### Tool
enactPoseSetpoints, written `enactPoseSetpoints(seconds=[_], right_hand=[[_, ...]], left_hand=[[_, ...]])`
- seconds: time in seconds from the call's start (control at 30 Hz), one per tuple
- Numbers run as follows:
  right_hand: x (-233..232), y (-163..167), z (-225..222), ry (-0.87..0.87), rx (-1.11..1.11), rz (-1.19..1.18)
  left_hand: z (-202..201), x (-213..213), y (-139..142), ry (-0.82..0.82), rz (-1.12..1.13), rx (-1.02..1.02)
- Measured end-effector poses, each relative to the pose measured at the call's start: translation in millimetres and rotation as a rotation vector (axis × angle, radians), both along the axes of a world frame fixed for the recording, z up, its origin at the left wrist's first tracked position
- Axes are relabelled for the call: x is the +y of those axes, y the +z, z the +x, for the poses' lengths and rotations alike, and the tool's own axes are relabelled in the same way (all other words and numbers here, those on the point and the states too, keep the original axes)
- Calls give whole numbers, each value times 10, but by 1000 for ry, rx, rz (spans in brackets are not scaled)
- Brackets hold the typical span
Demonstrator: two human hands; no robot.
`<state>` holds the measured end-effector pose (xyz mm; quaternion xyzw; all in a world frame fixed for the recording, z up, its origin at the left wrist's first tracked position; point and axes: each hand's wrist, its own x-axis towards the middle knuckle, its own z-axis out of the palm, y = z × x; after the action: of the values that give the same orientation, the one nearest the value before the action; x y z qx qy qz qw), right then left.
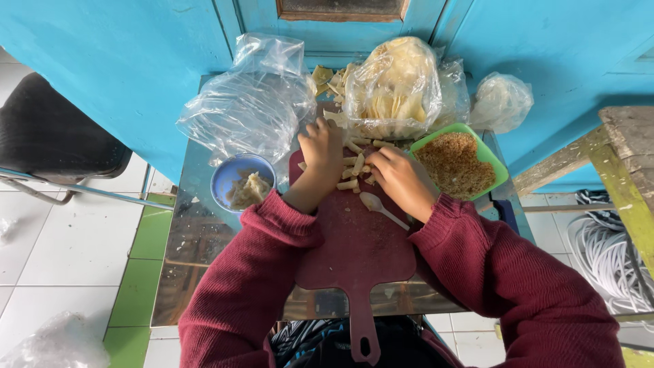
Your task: The person spoons filling from a blue cup onto triangular pastry wrappers on a cutting board, folds and rolls each wrapper into a cylinder, and places the finished rolls on the board. The person then transfers the rolled pieces into a plastic bag with the other finished rolls.
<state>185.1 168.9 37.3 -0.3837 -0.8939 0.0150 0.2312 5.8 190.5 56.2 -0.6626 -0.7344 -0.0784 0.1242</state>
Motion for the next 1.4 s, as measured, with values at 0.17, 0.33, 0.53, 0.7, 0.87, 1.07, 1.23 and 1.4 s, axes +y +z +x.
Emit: enactPoseSetpoints(seconds=[0.17, 0.33, 0.53, 0.7, 0.87, 1.07, 1.23, 1.4], right_hand=[[-52, 117, 21, -63, -41, -81], [56, 226, -89, -78, -183, -345], [277, 429, -289, 41, -148, -477], [376, 576, -418, -138, -169, -903], [430, 529, -437, 237, -164, -563], [498, 537, -255, 140, -82, -662], [440, 748, -134, 27, -38, -494], [420, 872, -121, -5, -12, -529]], left_hand=[[42, -306, -256, 64, -110, -31], [-102, -543, -510, -109, -228, -119], [-154, -693, -537, -115, -102, -328], [-202, -728, -514, -289, 0, -569], [-287, -789, -511, -432, 92, -699], [-303, -813, -574, -334, 75, -640], [-352, -763, -696, -318, 136, -494], [-334, -755, -658, -342, 108, -493]])
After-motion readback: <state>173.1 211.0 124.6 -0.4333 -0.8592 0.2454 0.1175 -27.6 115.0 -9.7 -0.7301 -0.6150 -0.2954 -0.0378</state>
